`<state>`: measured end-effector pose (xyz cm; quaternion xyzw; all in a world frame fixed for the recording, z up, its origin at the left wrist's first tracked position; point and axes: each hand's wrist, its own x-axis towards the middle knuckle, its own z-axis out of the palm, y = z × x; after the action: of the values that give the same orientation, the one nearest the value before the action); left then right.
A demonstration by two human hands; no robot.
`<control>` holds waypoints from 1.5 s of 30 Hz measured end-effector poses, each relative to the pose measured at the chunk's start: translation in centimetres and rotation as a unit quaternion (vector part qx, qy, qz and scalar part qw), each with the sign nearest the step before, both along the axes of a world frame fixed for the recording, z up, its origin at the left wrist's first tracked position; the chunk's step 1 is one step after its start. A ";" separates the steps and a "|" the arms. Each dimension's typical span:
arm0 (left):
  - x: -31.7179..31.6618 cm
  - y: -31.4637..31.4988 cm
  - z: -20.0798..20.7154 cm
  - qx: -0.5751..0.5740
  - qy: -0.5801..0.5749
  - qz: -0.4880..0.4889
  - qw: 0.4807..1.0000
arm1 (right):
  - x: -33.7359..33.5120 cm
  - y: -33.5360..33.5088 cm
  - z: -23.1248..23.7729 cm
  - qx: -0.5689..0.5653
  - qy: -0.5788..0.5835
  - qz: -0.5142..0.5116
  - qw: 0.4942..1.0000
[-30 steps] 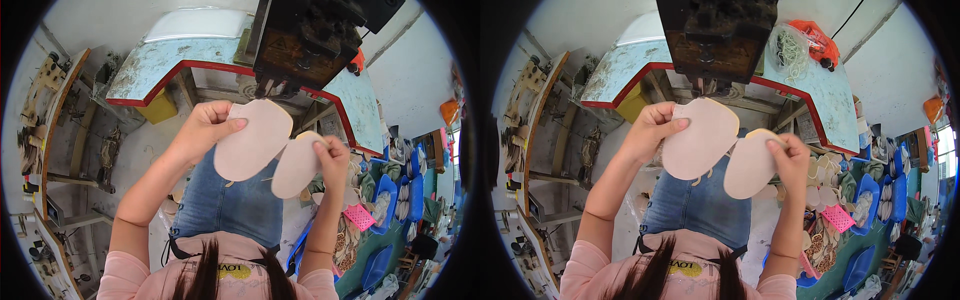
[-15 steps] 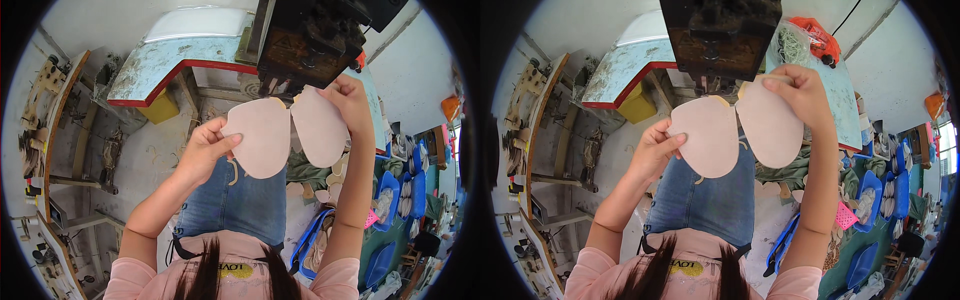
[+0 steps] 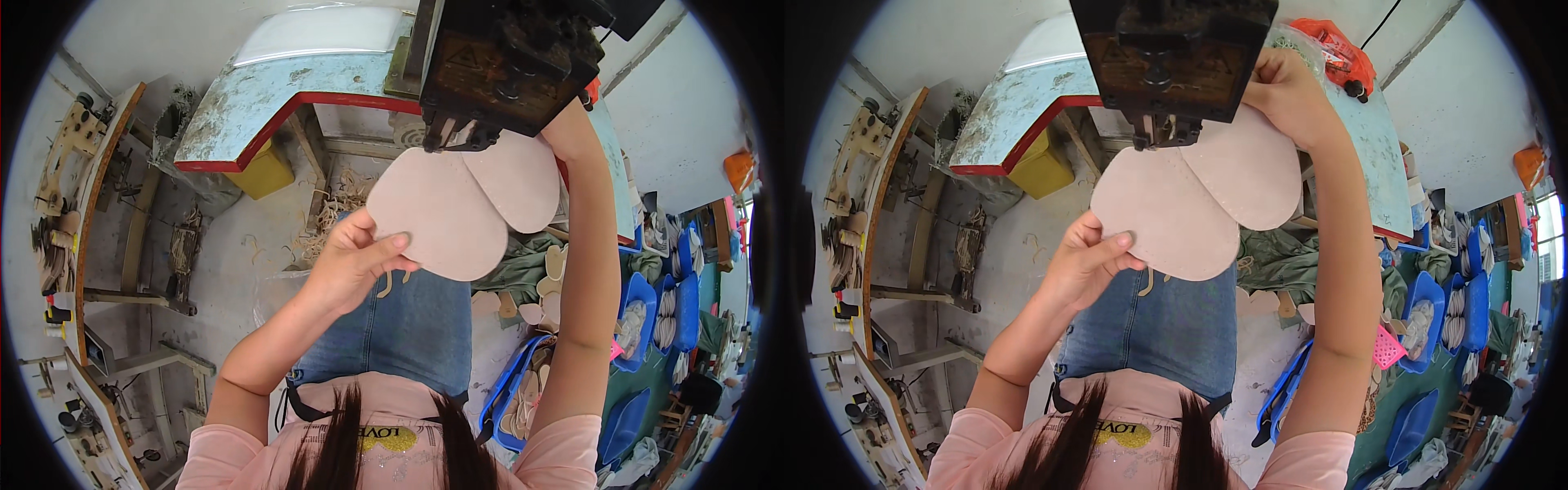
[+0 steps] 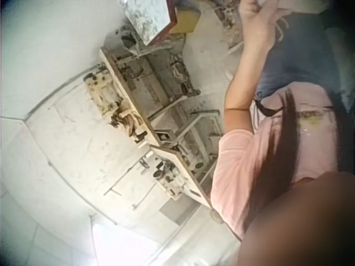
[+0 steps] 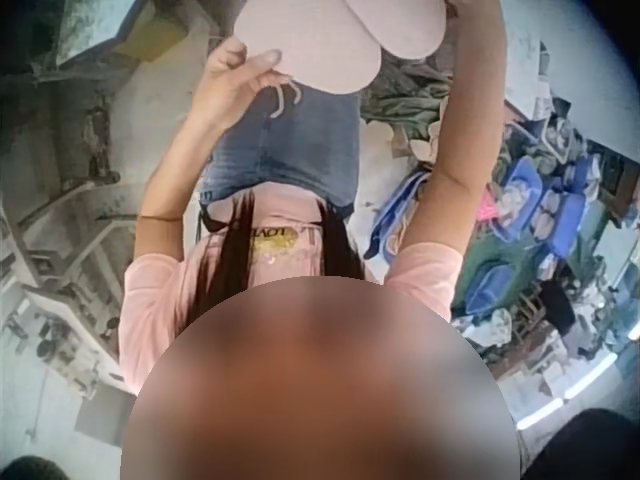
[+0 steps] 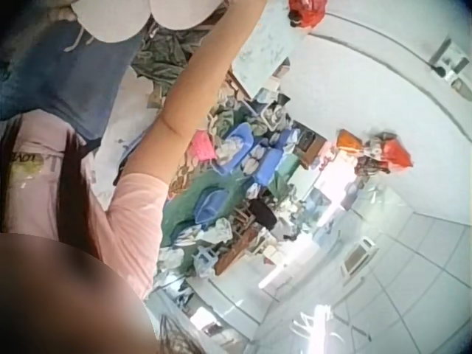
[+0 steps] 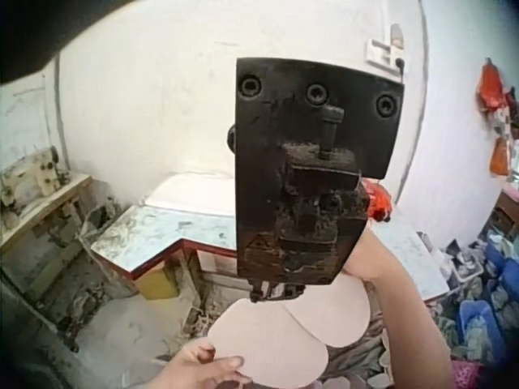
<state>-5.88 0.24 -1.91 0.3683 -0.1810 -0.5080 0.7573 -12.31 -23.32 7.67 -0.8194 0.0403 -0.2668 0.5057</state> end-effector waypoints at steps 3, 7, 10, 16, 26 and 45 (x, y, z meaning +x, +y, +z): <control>2.5 1.0 -0.5 0.039 -0.096 0.042 0.994 | -0.3 0.8 -0.3 0.015 0.016 -0.036 0.999; 6.0 0.8 0.2 0.059 -0.267 0.144 0.951 | -0.5 0.0 -2.6 -0.040 0.058 -0.071 0.995; 6.3 -1.0 1.2 0.056 -0.290 0.289 0.911 | -0.9 1.8 -2.7 0.051 0.030 -0.076 0.995; 1.8 1.7 -13.6 0.150 -0.439 -0.036 0.885 | -3.0 3.1 -2.4 0.054 0.210 -0.066 0.974; 3.6 -1.4 -4.8 0.124 -0.220 0.017 0.967 | -3.4 7.5 -7.4 0.051 -0.039 -0.190 0.980; 5.0 -2.3 5.0 0.119 -0.180 -0.092 0.972 | -8.7 4.7 -12.6 0.249 0.197 0.021 0.948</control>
<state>-0.87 -2.07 3.14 0.5228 -0.2856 -0.5185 0.6134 -21.03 -18.61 -4.97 -0.7044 0.1864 -0.0710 0.6812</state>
